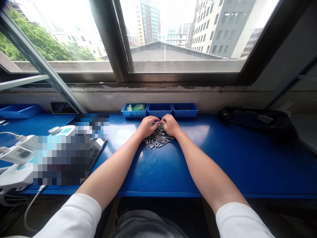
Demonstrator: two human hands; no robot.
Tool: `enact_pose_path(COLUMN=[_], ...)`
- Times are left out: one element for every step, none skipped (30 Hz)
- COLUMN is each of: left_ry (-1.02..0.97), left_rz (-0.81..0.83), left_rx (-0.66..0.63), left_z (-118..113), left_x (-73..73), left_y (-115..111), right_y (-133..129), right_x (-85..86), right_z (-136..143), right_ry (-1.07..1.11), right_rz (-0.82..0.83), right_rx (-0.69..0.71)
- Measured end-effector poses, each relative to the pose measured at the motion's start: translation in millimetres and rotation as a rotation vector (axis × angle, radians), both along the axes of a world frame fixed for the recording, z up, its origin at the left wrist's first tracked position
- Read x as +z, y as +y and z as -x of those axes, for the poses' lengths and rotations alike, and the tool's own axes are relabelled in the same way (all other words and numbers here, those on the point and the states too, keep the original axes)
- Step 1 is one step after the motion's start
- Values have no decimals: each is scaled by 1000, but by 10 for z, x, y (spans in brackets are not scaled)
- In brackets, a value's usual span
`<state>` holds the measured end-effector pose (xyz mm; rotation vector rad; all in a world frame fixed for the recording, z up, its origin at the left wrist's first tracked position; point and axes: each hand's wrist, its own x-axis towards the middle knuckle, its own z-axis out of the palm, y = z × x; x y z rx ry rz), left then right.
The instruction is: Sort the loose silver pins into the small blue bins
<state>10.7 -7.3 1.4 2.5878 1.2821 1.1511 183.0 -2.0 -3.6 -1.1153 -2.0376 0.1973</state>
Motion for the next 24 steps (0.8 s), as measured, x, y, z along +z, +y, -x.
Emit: enact_pose_path(left_ry=[-1,0,4,9,15,20,23,24,22,15,5,-10,-26,-44,-61,-76,-87,-94,-97,-98,-96,-92,-88,-84], left_rz=[-6,-12,-16,-19,-23,-27,-30,-32,-30,-24,-15,-3,9,17,20,21,22,26,33,44,55,66,73,79], left_rx=[-22,-37,-44,-40,-29,-16,-4,3,5,2,-6,-14,-21,-24,-24,-21,-15,-9,-1,8,18,26,32,34], left_z=[-4,-7,-9,-10,-10,-8,-6,-4,-1,0,2,3,3,3,4,5,7,9,12,15,17,19,20,19], left_x=[1,2,2,2,2,2,1,0,-1,-3,-5,-7,-8,-9,-10,-11,-10,-8,-5,-1,4,10,16,22], left_y=[1,3,4,6,7,9,10,12,14,17,20,23,27,30,34,37,39,40,40,39,36,32,27,22], right_y=[-4,-9,-15,-22,-30,-39,-47,-54,-60,-64,-66,-66,-64,-62,-59,-58,-58,-60,-65,-71,-79,-87,-94,-99], right_x=[10,19,28,35,41,47,52,56,59,62,63,63,63,62,62,63,66,70,77,84,93,102,110,116], right_z=[-2,-3,-1,1,4,7,10,11,12,10,8,5,1,-3,-6,-9,-11,-12,-12,-12,-11,-9,-8,-8], right_ry=[15,28,37,44,51,59,68,77,83,87,89,89,90,93,101,112,127,148,176,213,255,296,333,362], right_rz=[2,5,11,18,25,34,41,47,51,54,58,65,73,83,94,104,112,120,130,142,153,165,179,194], right_rx=[-7,-12,-16,-17,-16,-11,-4,3,11,18,20,16,7,-6,-20,-33,-41,-42,-33,-15,8,31,53,70])
